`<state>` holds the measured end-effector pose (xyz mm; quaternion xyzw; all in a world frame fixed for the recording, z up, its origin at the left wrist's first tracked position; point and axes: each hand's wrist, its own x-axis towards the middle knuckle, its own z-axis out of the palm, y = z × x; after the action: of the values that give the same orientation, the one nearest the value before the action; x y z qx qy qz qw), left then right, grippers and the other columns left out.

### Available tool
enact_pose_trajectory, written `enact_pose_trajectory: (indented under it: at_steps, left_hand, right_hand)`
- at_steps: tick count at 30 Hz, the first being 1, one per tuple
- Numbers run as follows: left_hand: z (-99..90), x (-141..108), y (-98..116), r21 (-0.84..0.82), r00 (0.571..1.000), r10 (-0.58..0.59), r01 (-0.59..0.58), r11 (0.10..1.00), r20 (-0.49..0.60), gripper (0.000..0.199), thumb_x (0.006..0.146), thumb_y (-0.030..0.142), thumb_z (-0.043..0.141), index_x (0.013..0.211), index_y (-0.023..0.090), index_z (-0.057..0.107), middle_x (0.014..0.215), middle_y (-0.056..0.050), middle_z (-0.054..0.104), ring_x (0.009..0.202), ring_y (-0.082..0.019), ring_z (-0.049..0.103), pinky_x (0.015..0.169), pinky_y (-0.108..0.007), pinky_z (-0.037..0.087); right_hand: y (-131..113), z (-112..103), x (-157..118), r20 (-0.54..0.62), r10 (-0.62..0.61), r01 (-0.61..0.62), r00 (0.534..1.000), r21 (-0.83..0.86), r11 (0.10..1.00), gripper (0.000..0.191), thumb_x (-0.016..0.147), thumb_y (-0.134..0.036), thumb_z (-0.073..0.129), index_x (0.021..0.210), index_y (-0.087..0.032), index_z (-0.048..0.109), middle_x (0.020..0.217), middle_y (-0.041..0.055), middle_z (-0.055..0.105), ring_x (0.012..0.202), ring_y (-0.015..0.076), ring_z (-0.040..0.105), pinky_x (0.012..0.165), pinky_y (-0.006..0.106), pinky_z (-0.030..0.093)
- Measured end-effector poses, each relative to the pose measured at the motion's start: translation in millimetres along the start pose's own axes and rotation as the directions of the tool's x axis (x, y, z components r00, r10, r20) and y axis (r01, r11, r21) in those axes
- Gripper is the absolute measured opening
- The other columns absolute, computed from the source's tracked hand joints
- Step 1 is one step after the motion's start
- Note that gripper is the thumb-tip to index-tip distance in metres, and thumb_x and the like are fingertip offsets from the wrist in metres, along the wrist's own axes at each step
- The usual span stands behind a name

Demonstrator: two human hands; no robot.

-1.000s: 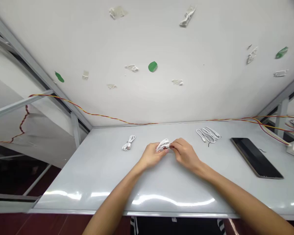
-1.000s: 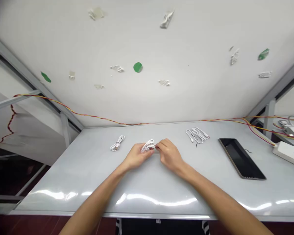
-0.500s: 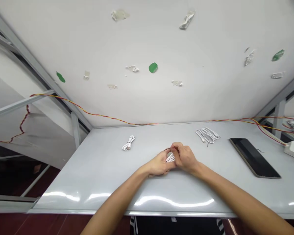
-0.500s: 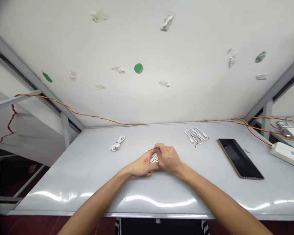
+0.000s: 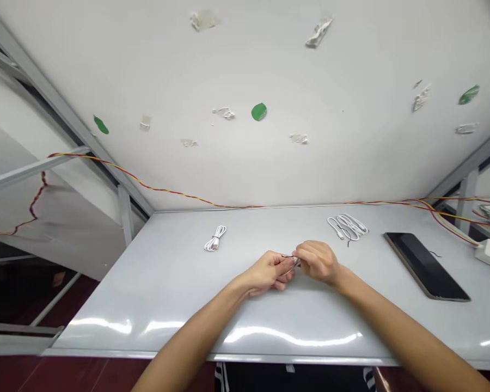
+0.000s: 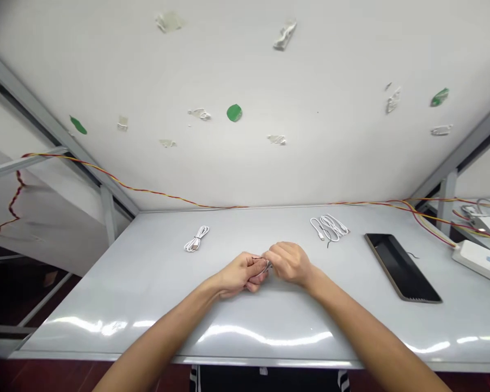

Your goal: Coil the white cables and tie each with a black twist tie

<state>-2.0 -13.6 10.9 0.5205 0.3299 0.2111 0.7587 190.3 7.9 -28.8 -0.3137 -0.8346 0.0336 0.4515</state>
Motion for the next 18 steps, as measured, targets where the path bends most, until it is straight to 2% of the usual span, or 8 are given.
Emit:
enact_pose_trajectory:
  at_steps: [4, 6, 8, 10, 11, 14, 16, 18]
  left_hand:
    - [-0.5, 6.2, -5.5, 0.236, 0.964, 0.182, -0.135, 0.962, -0.192, 0.047, 0.088, 0.055, 0.056, 0.061, 0.017, 0.046, 0.058, 0.004, 0.037, 0.051, -0.008, 0.032, 0.049, -0.025, 0.023]
    - [-3.5, 7.7, -6.2, 0.340, 0.925, 0.264, -0.165, 0.926, -0.271, 0.043, 0.090, 0.051, 0.051, 0.064, 0.017, 0.051, 0.057, 0.004, 0.034, 0.051, -0.008, 0.029, 0.049, -0.025, 0.022]
    - [-6.7, 7.4, -4.7, 0.350, 0.906, 0.305, -0.195, 0.916, -0.293, 0.040, 0.092, 0.050, 0.049, 0.076, 0.015, 0.061, 0.061, 0.004, 0.034, 0.052, -0.008, 0.028, 0.049, -0.024, 0.021]
    - [-8.5, 6.1, -1.5, 0.295, 0.909, 0.316, -0.233, 0.926, -0.273, 0.042, 0.092, 0.051, 0.049, 0.095, 0.013, 0.068, 0.065, 0.004, 0.035, 0.052, -0.007, 0.027, 0.049, -0.023, 0.021]
    - [-8.7, 5.4, 0.2, 0.263, 0.912, 0.318, -0.251, 0.932, -0.259, 0.044, 0.092, 0.051, 0.050, 0.103, 0.013, 0.069, 0.067, 0.004, 0.034, 0.052, -0.007, 0.026, 0.049, -0.023, 0.021]
    - [-7.2, 4.9, 3.5, 0.200, 0.913, 0.321, -0.276, 0.940, -0.252, 0.051, 0.089, 0.053, 0.053, 0.114, 0.012, 0.068, 0.067, 0.004, 0.034, 0.053, -0.006, 0.025, 0.049, -0.022, 0.021]
    - [-6.3, 5.8, 3.3, 0.190, 0.910, 0.319, -0.275, 0.942, -0.264, 0.052, 0.088, 0.055, 0.055, 0.113, 0.011, 0.069, 0.067, 0.004, 0.035, 0.054, -0.007, 0.025, 0.049, -0.022, 0.021]
    - [-6.4, 7.0, 1.6, 0.186, 0.906, 0.318, -0.274, 0.944, -0.279, 0.052, 0.087, 0.055, 0.057, 0.113, 0.011, 0.069, 0.066, 0.004, 0.035, 0.055, -0.007, 0.025, 0.049, -0.021, 0.022]
  right_hand:
    - [-11.6, -0.8, 13.2, -0.129, 0.216, -0.199, 0.968, 0.133, 0.971, 0.009, 0.093, -0.025, 0.050, 0.089, -0.024, 0.058, 0.067, 0.0004, 0.063, 0.055, 0.0142, 0.056, 0.054, 0.028, 0.045]
    - [-14.7, -6.3, 21.9, -0.203, 0.404, -0.346, 0.892, 0.271, 0.898, 0.008, 0.094, -0.030, 0.053, 0.093, -0.023, 0.058, 0.082, 0.0045, 0.067, 0.069, 0.0167, 0.063, 0.063, 0.031, 0.052]
    - [-12.7, -13.4, 28.9, -0.205, 0.617, -0.473, 0.760, 0.476, 0.741, 0.015, 0.089, -0.036, 0.062, 0.092, -0.022, 0.060, 0.087, 0.0062, 0.068, 0.076, 0.0188, 0.065, 0.068, 0.035, 0.055]
    - [-7.4, -18.2, 31.9, -0.056, 0.780, -0.562, 0.623, 0.662, 0.496, 0.023, 0.080, -0.040, 0.072, 0.087, -0.020, 0.063, 0.078, 0.0042, 0.068, 0.067, 0.0178, 0.064, 0.064, 0.035, 0.055]
    - [-4.8, -18.9, 31.8, 0.038, 0.809, -0.595, 0.587, 0.698, 0.398, 0.025, 0.076, -0.040, 0.075, 0.085, -0.020, 0.065, 0.074, 0.0037, 0.067, 0.063, 0.0172, 0.063, 0.061, 0.034, 0.055]
    - [-2.6, -13.9, 27.1, 0.323, 0.749, -0.679, 0.579, 0.699, 0.223, 0.021, 0.075, -0.036, 0.074, 0.083, -0.018, 0.070, 0.075, 0.0063, 0.069, 0.064, 0.0172, 0.063, 0.058, 0.032, 0.055]
    - [-5.9, -8.6, 23.6, 0.423, 0.679, -0.700, 0.601, 0.688, 0.192, 0.017, 0.077, -0.032, 0.071, 0.084, -0.017, 0.072, 0.079, 0.0077, 0.071, 0.064, 0.0167, 0.063, 0.059, 0.032, 0.055]
    - [-10.4, -5.2, 21.6, 0.512, 0.636, -0.724, 0.577, 0.681, 0.109, 0.014, 0.076, -0.028, 0.072, 0.084, -0.017, 0.073, 0.080, 0.0071, 0.071, 0.064, 0.0158, 0.063, 0.060, 0.031, 0.055]
